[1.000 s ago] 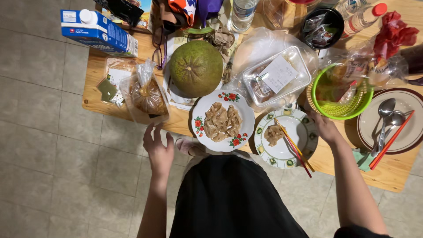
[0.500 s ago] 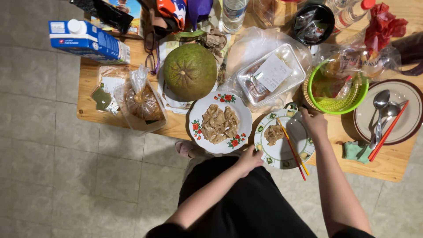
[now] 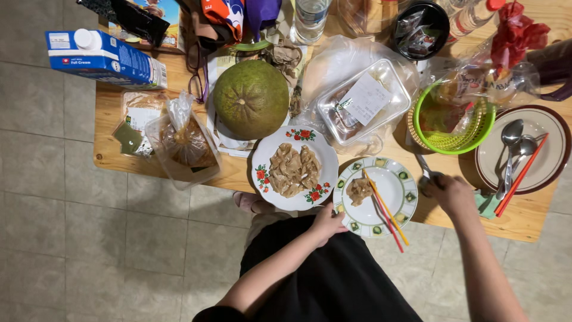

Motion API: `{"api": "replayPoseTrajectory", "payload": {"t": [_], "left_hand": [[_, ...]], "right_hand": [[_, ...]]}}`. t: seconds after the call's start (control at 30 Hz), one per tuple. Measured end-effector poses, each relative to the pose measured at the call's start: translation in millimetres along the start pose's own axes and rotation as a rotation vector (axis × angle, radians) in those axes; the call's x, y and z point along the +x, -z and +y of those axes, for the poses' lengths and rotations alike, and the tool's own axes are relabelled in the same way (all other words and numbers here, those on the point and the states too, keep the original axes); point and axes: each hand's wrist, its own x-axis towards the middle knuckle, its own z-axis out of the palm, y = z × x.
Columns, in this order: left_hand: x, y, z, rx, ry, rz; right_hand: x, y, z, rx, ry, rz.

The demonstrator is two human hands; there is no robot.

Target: The person uses scissors to cut open a plastic bag, removes a container, and uses a spoon and chopsticks to transfer food items from plastic bags and containers onto several plates.

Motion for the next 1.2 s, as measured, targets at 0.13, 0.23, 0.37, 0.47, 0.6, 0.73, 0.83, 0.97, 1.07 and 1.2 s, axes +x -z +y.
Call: {"api": "replayPoseTrajectory", "payload": {"t": [0.13, 0.23, 0.37, 0.47, 0.6, 0.73, 0.83, 0.97, 1.07, 1.2], "left_hand": [[14, -15, 11, -0.105, 0.005, 0.011], [20, -26, 22, -0.174, 0.004, 0.023], [11, -23, 37, 0.136, 0.007, 0.051], [-15, -11, 43, 0.343, 0.072, -0.130], [-84, 47, 74, 0.372, -0.207, -0.324], [-161, 107, 120, 0.492, -0.237, -0.249], [-189, 113, 132, 0.248, -0.210, -0.366], [-181, 133, 126, -0.200, -0.196, -0.179], [-180, 168, 130, -0.335, -0.069, -0.169], [-197, 182, 151, -0.306, -0.017, -0.182]], "right_hand": [[-39, -2, 46, 0.017, -0.012, 0.014], [-71, 0, 59, 0.017, -0.150, -0.092], [-125, 11, 60, 0.212, -0.394, -0.232], [-175, 17, 46, 0.446, -0.567, -0.035], [-221, 12, -24, 0.707, -0.499, 0.247], [-240, -10, -173, 1.019, -0.321, -0.093], [-247, -38, -310, 0.829, -0.146, -0.192], [-239, -64, -341, 1.315, -0.242, -0.002], [-187, -83, -243, 1.313, -0.550, 0.664], [-128, -79, -124, 1.101, -0.481, 0.648]]}}
